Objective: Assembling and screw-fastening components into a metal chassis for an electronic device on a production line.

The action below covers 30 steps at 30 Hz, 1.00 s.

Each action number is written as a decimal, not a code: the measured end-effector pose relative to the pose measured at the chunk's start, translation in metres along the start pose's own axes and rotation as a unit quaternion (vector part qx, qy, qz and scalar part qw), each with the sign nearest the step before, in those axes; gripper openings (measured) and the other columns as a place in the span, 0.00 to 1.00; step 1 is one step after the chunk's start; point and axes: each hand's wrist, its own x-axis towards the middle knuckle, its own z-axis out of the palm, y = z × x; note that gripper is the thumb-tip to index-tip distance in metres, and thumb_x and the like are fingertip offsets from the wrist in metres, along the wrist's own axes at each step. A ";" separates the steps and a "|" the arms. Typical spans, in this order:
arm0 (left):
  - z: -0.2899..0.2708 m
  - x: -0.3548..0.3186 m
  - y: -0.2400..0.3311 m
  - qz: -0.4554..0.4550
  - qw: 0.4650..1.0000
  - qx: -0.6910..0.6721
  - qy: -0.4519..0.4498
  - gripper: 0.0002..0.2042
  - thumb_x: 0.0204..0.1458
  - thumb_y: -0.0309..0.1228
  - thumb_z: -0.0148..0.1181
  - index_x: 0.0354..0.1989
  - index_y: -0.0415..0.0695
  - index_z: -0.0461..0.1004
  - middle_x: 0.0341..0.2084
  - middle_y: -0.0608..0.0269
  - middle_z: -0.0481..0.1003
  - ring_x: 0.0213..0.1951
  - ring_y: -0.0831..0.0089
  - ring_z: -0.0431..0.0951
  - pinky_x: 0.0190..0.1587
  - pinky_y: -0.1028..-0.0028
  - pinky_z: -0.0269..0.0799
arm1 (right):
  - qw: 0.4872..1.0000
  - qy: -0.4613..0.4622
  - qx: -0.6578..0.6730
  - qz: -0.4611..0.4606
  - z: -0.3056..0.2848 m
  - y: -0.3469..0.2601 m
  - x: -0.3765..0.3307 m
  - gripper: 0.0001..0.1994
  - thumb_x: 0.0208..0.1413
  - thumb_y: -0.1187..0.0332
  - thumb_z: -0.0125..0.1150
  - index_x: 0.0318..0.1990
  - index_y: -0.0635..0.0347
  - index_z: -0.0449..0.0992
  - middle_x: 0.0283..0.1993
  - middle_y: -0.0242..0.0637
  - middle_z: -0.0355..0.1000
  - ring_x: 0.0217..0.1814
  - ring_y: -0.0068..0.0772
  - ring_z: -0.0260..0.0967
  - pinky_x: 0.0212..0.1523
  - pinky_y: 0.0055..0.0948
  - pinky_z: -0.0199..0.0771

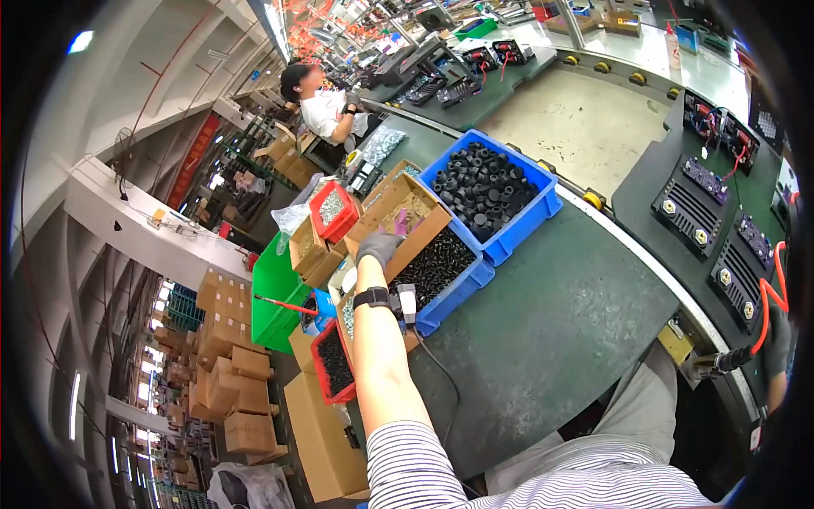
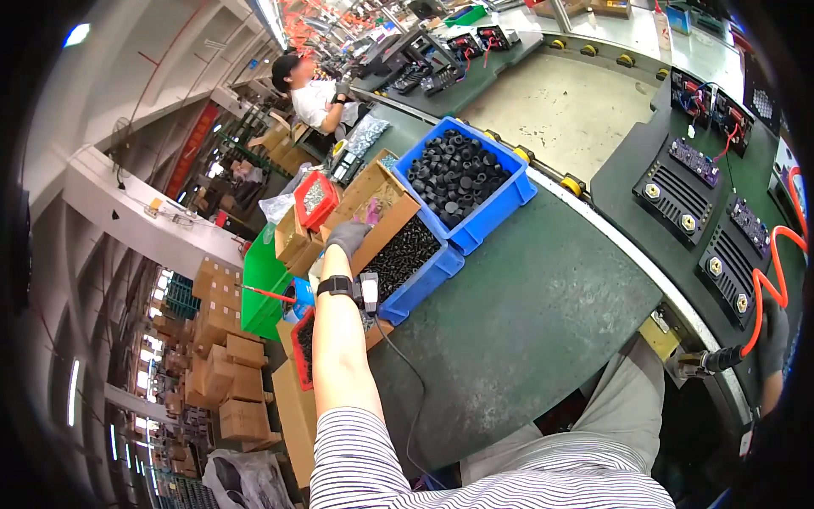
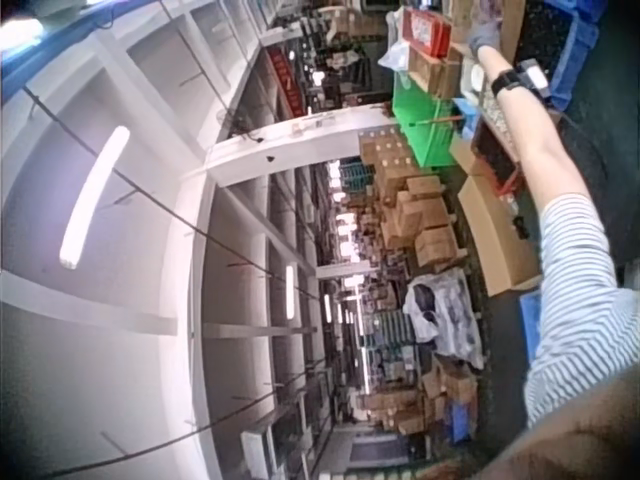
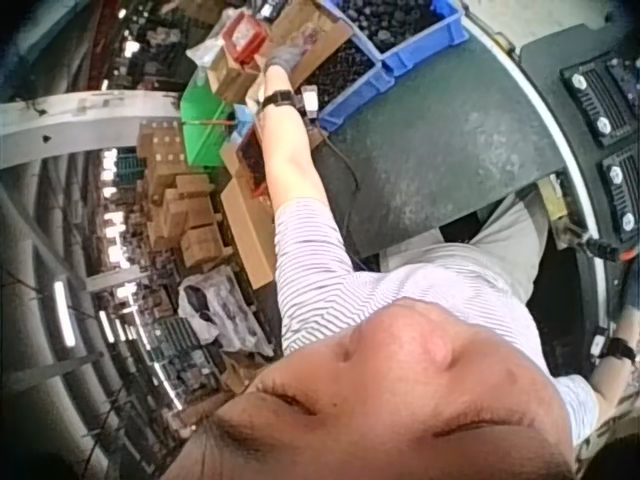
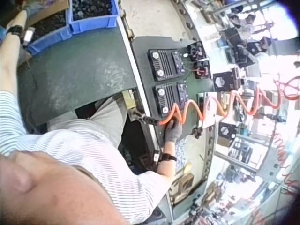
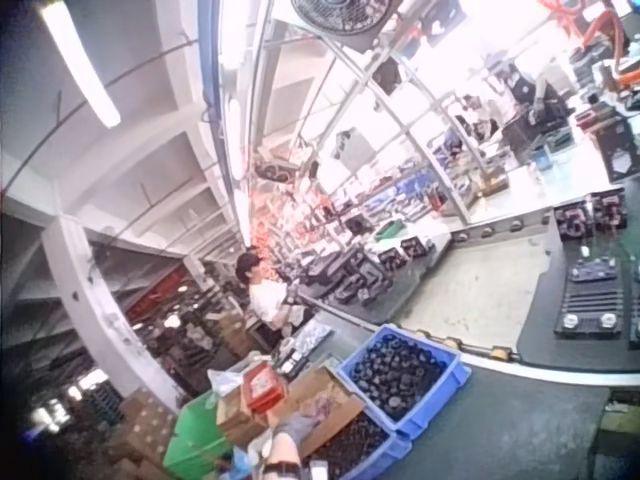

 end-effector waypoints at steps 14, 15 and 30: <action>0.013 0.016 -0.011 -0.150 0.988 0.002 0.040 0.23 0.51 0.46 0.57 0.46 0.39 0.79 0.52 0.45 0.75 0.55 0.52 0.75 0.55 0.59 0.70 | 0.996 0.044 -0.072 -0.040 0.008 0.014 -0.003 0.10 0.59 0.74 0.49 0.47 0.67 0.72 0.42 0.44 0.71 0.44 0.41 0.69 0.47 0.34 0.68; 0.014 0.018 -0.011 -0.174 0.983 -0.045 0.041 0.24 0.50 0.47 0.58 0.47 0.39 0.79 0.53 0.45 0.75 0.56 0.52 0.75 0.56 0.59 0.70 | 0.995 0.051 -0.077 -0.044 0.007 0.015 -0.003 0.10 0.59 0.75 0.49 0.46 0.67 0.72 0.41 0.45 0.70 0.44 0.43 0.69 0.46 0.35 0.68; 0.010 -0.018 0.012 -0.164 0.919 -0.227 0.279 0.21 0.52 0.43 0.59 0.47 0.37 0.76 0.40 0.42 0.79 0.44 0.49 0.80 0.49 0.58 0.71 | 0.982 0.076 -0.157 -0.076 0.006 -0.004 -0.008 0.13 0.58 0.77 0.52 0.50 0.66 0.70 0.48 0.49 0.71 0.50 0.52 0.68 0.51 0.40 0.67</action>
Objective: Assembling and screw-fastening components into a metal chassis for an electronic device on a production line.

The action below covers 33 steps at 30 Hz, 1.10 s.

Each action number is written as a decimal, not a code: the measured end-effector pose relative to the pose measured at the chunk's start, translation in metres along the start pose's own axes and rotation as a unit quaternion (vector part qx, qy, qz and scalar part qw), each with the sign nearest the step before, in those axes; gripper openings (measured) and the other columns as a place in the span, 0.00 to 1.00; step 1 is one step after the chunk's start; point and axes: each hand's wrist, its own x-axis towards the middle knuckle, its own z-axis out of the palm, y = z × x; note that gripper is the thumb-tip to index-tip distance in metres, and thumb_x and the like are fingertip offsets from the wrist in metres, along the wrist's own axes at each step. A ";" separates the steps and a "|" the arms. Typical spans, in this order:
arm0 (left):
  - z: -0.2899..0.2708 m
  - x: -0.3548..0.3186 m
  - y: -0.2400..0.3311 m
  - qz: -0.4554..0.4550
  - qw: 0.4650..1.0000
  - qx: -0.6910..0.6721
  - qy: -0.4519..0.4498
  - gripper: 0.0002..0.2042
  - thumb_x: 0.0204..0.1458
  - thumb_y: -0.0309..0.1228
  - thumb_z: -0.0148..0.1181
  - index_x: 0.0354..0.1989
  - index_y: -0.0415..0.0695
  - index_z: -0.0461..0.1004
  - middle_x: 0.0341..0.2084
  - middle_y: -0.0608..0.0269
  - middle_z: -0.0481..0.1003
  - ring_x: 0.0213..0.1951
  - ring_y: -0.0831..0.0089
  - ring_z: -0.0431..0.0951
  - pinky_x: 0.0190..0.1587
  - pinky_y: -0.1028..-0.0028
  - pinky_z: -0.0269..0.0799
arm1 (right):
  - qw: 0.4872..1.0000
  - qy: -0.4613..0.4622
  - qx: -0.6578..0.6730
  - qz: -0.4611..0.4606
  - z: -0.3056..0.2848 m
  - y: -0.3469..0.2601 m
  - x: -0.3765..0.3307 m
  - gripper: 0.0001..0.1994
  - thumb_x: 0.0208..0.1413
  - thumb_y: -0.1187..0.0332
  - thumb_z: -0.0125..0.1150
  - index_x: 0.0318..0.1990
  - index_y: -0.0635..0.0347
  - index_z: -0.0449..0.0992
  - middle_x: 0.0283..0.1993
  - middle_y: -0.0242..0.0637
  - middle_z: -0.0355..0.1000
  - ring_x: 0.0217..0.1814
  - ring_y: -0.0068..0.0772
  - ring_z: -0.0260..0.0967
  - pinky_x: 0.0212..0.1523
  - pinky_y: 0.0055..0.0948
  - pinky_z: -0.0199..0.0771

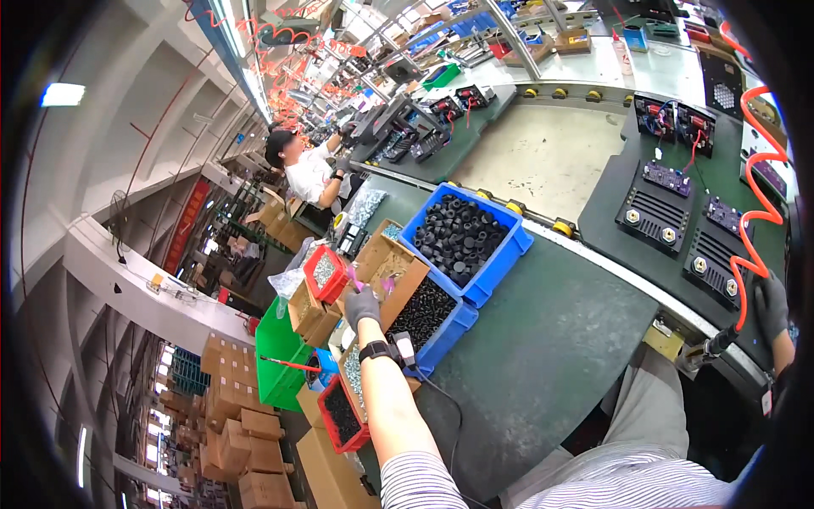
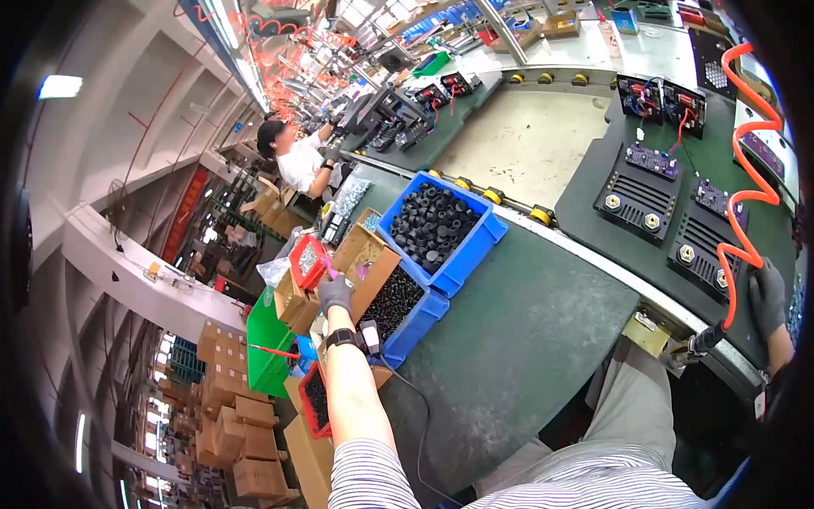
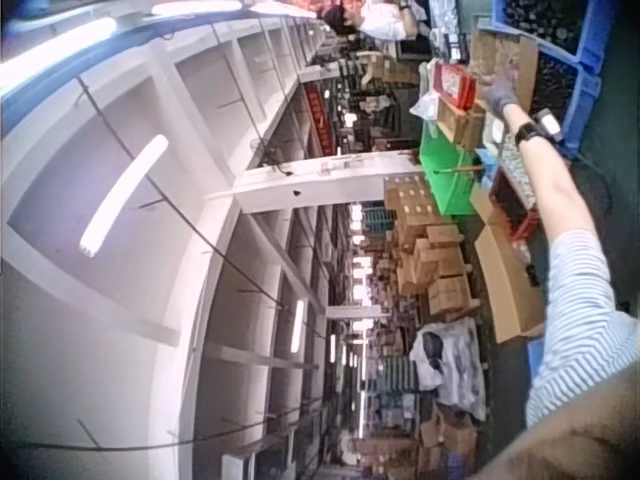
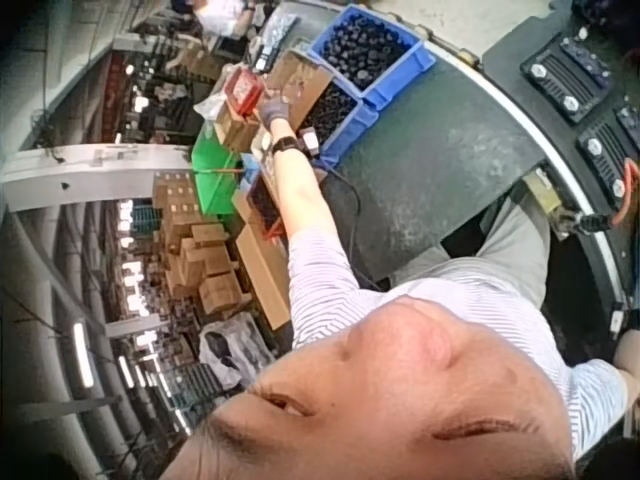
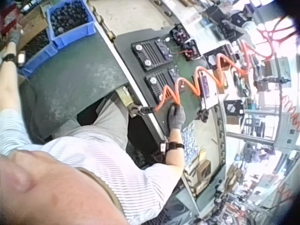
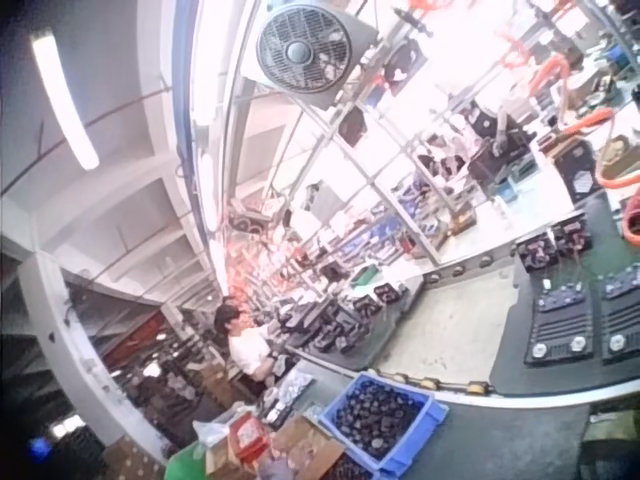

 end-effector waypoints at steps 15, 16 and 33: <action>0.015 -0.253 0.114 0.365 0.861 0.056 -0.349 0.16 0.53 0.43 0.62 0.43 0.46 0.77 0.35 0.52 0.78 0.40 0.55 0.78 0.44 0.61 0.71 | 0.997 0.022 0.059 -0.036 -0.024 0.066 0.005 0.19 0.60 0.83 0.50 0.58 0.60 0.70 0.43 0.35 0.70 0.36 0.26 0.66 0.43 0.24 0.71; 0.021 -0.262 0.115 0.390 0.858 0.067 -0.329 0.15 0.53 0.43 0.61 0.42 0.46 0.78 0.36 0.52 0.77 0.41 0.54 0.77 0.45 0.60 0.71 | 0.996 0.053 0.043 -0.051 -0.023 0.064 0.004 0.19 0.60 0.83 0.50 0.58 0.60 0.70 0.43 0.35 0.70 0.36 0.26 0.66 0.43 0.24 0.71; 0.033 -0.302 0.232 0.509 0.801 -0.105 -0.296 0.14 0.61 0.37 0.54 0.49 0.44 0.77 0.41 0.50 0.78 0.46 0.56 0.77 0.51 0.65 0.71 | 0.838 -0.217 0.495 0.073 -0.043 -0.122 0.129 0.19 0.58 0.71 0.57 0.58 0.62 0.73 0.51 0.32 0.74 0.53 0.24 0.70 0.54 0.25 0.71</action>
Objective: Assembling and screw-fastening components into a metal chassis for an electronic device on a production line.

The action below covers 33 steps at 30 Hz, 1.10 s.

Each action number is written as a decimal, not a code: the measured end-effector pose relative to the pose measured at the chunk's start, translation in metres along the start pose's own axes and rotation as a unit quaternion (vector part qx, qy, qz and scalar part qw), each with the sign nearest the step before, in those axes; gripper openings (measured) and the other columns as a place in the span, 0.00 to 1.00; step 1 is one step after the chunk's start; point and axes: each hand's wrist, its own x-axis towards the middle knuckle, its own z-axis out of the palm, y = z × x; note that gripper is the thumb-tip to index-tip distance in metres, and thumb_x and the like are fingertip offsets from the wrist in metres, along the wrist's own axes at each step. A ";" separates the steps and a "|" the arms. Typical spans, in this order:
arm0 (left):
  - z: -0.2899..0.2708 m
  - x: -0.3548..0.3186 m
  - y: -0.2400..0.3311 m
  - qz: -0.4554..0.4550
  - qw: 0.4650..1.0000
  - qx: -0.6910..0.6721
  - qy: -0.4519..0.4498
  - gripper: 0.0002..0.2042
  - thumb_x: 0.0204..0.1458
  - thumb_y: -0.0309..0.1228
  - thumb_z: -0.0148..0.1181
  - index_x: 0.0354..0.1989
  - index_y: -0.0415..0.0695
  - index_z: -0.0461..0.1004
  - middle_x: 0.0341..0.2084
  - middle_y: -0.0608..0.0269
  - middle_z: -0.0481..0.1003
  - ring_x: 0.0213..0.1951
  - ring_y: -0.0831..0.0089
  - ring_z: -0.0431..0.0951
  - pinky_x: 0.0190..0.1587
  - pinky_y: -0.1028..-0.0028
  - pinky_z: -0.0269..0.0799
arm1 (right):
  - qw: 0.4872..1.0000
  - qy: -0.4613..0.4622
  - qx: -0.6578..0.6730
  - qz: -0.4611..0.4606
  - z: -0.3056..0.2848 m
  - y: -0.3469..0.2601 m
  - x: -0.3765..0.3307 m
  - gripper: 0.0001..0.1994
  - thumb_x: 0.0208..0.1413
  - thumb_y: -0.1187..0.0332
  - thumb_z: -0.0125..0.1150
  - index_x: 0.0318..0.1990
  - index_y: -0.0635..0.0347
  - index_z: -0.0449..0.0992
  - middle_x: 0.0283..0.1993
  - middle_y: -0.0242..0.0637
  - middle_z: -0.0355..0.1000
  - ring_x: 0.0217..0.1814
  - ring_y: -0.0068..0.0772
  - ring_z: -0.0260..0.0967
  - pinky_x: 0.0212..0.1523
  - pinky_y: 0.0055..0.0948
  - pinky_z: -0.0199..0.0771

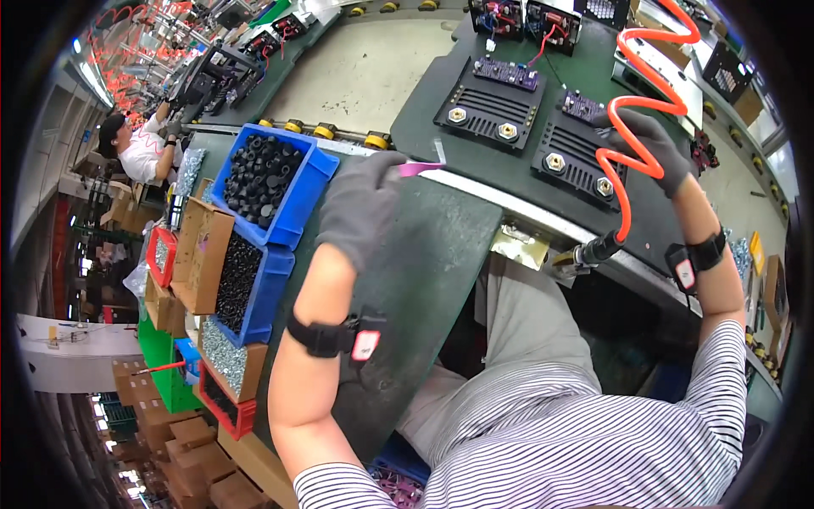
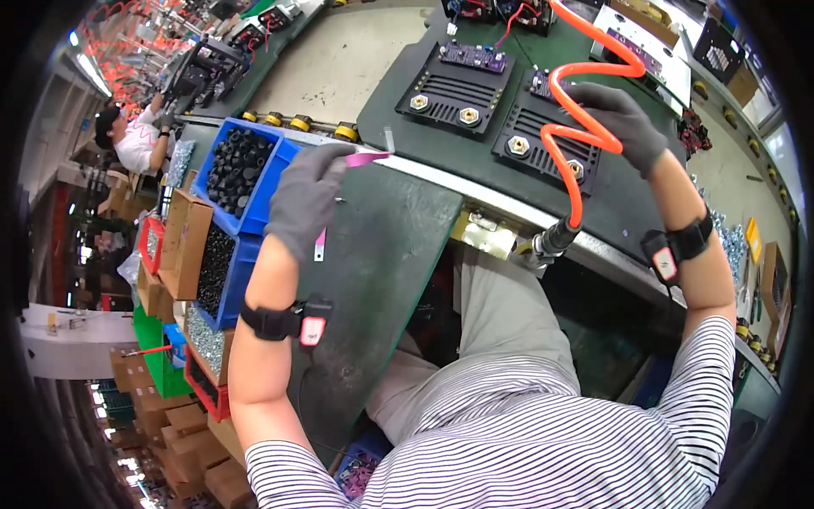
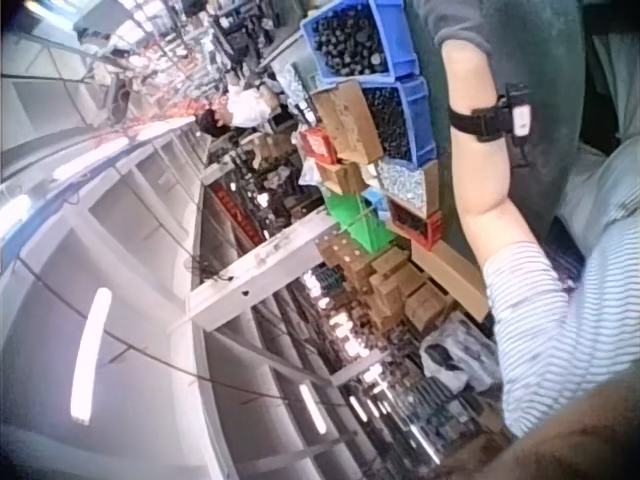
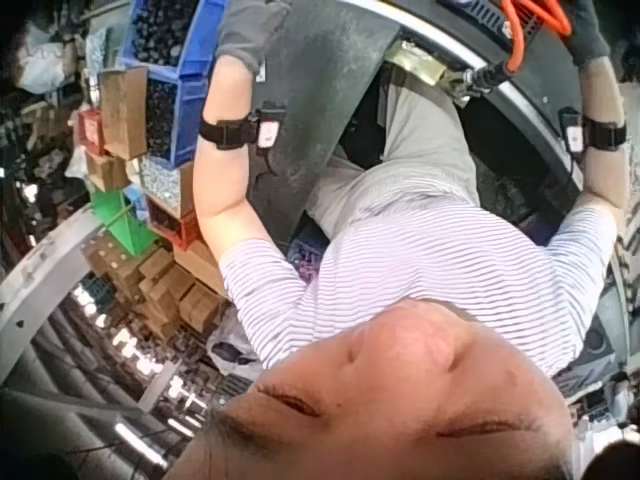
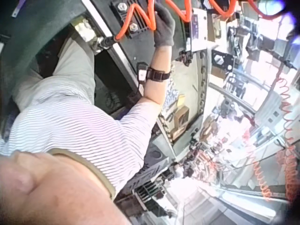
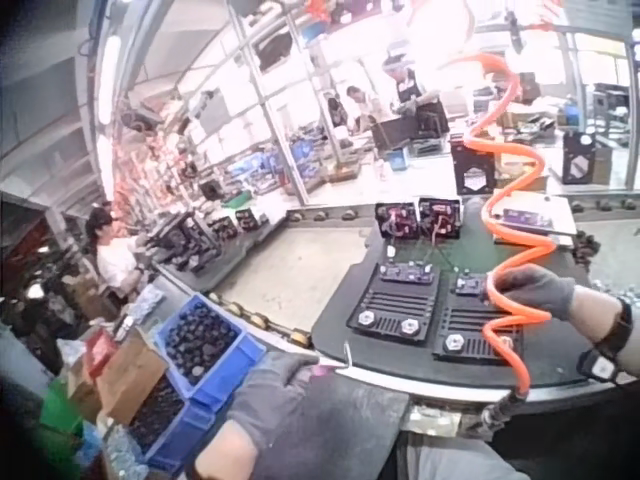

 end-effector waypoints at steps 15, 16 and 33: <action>0.050 0.095 0.085 0.013 0.988 0.119 -0.097 0.16 0.57 0.34 0.52 0.54 0.50 0.73 0.43 0.52 0.78 0.47 0.52 0.77 0.49 0.58 0.73 | 0.895 -0.090 -0.412 -0.143 0.076 0.003 0.121 0.16 0.45 0.78 0.59 0.44 0.56 0.78 0.41 0.41 0.77 0.42 0.45 0.75 0.47 0.38 0.74; 0.050 0.096 0.086 0.044 0.988 0.126 -0.080 0.15 0.57 0.34 0.52 0.52 0.49 0.74 0.42 0.50 0.79 0.45 0.51 0.78 0.48 0.58 0.73 | 0.896 -0.107 -0.410 -0.129 0.076 0.004 0.125 0.16 0.45 0.78 0.59 0.44 0.56 0.79 0.40 0.42 0.78 0.43 0.45 0.75 0.48 0.38 0.74; 0.054 0.106 0.087 0.043 0.997 0.052 -0.032 0.14 0.54 0.36 0.58 0.49 0.52 0.76 0.38 0.50 0.79 0.43 0.50 0.78 0.47 0.58 0.73 | 0.813 -0.165 -0.558 0.006 0.099 -0.012 0.142 0.11 0.46 0.59 0.64 0.33 0.54 0.84 0.32 0.44 0.79 0.37 0.47 0.78 0.42 0.42 0.77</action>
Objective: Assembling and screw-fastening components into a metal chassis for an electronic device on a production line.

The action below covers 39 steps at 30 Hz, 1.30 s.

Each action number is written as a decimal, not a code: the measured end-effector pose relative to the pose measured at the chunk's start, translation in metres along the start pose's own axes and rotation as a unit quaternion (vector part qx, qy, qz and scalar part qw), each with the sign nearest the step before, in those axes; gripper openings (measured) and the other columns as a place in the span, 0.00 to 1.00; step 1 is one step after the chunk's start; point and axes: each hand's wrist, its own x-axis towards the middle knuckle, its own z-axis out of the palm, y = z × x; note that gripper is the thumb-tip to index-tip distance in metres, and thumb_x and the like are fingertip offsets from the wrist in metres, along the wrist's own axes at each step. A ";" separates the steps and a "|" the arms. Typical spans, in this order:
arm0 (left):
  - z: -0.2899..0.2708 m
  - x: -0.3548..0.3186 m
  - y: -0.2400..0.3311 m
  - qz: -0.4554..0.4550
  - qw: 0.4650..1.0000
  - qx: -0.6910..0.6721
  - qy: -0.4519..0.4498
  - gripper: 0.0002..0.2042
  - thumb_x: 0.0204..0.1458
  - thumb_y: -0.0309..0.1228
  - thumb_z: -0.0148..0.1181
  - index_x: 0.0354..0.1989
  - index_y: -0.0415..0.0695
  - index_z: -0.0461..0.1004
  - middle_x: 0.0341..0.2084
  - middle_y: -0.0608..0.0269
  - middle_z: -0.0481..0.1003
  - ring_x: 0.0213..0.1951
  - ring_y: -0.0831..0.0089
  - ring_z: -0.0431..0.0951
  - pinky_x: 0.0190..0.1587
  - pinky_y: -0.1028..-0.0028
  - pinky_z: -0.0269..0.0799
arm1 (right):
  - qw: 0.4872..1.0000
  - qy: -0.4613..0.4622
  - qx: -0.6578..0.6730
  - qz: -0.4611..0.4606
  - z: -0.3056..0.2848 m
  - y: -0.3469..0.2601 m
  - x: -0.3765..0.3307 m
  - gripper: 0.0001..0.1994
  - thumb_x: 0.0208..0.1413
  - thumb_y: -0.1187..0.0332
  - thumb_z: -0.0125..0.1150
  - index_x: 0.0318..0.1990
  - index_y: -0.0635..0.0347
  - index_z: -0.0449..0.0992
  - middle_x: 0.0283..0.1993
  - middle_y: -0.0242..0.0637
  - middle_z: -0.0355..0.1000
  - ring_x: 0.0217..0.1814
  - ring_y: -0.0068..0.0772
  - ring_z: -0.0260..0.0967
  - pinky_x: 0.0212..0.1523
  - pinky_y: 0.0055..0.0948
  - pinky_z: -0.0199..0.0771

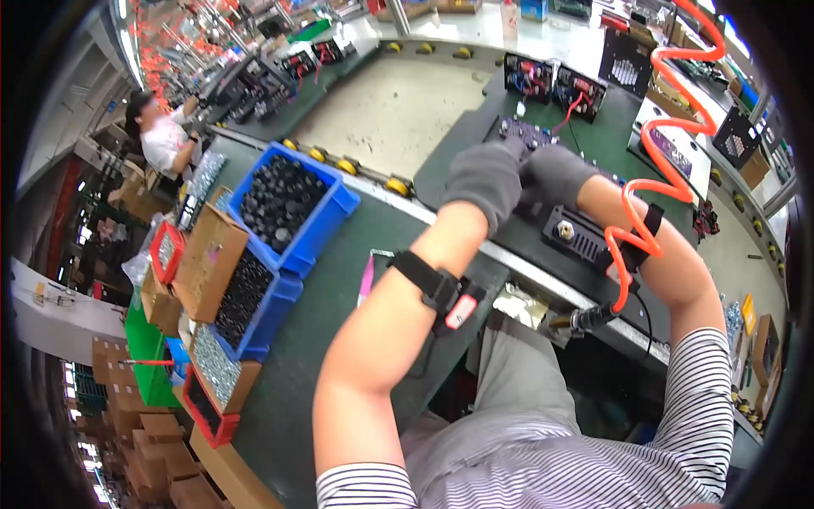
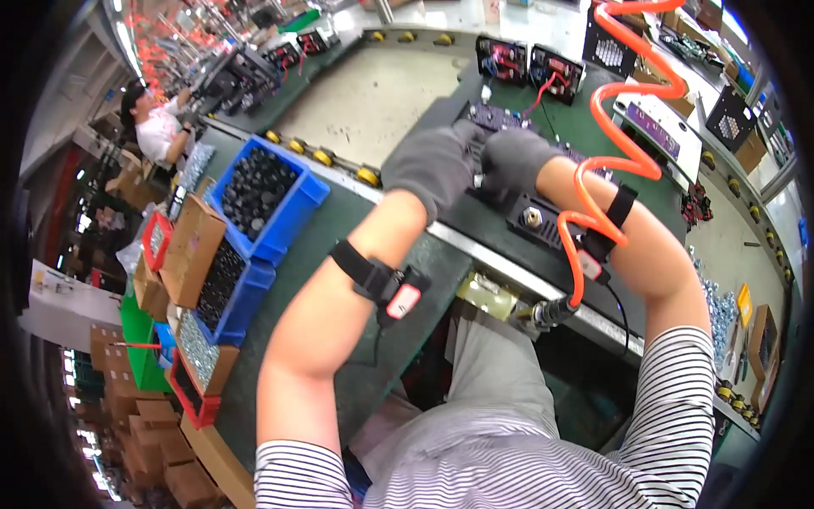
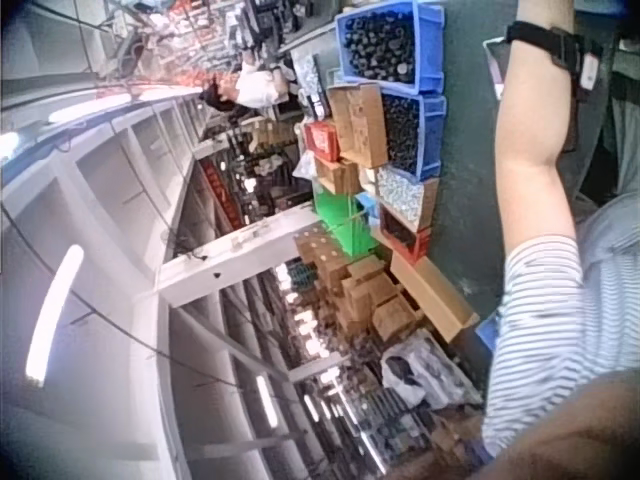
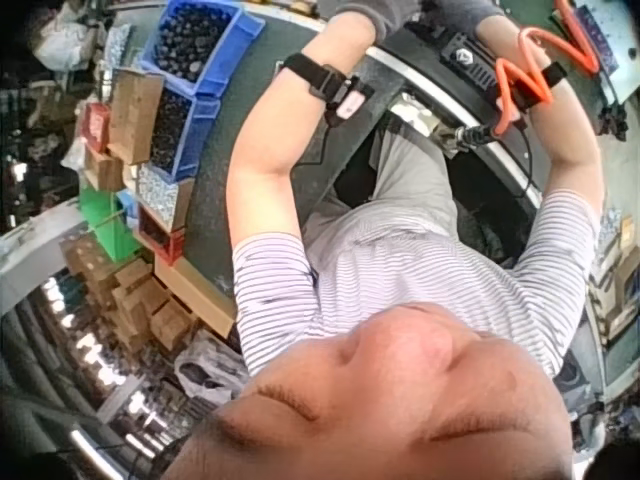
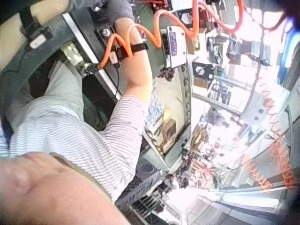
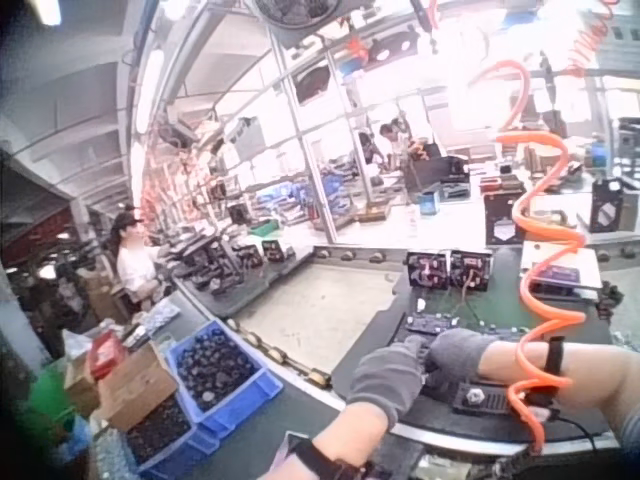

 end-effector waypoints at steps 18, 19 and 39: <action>0.001 -0.003 0.015 -0.032 0.998 0.035 -0.043 0.25 0.55 0.37 0.54 0.63 0.50 0.63 0.56 0.50 0.70 0.51 0.53 0.76 0.53 0.60 0.73 | 0.996 0.075 -0.042 0.012 -0.002 -0.005 -0.008 0.13 0.49 0.58 0.60 0.37 0.53 0.83 0.35 0.44 0.79 0.39 0.49 0.78 0.44 0.40 0.77; 0.001 -0.007 0.016 -0.035 0.999 0.027 -0.014 0.28 0.55 0.39 0.55 0.65 0.51 0.60 0.58 0.51 0.67 0.51 0.52 0.76 0.54 0.59 0.72 | 0.998 0.038 0.041 -0.016 0.000 -0.004 -0.012 0.13 0.48 0.59 0.60 0.37 0.53 0.83 0.34 0.44 0.79 0.38 0.50 0.77 0.43 0.41 0.76; -0.060 -0.251 -0.122 -0.273 0.950 0.109 -0.110 0.22 0.54 0.46 0.61 0.52 0.47 0.74 0.44 0.54 0.76 0.47 0.57 0.77 0.49 0.61 0.72 | 0.872 0.077 0.483 -0.025 0.031 0.056 -0.080 0.19 0.47 0.76 0.62 0.49 0.64 0.72 0.46 0.37 0.73 0.47 0.29 0.72 0.46 0.28 0.75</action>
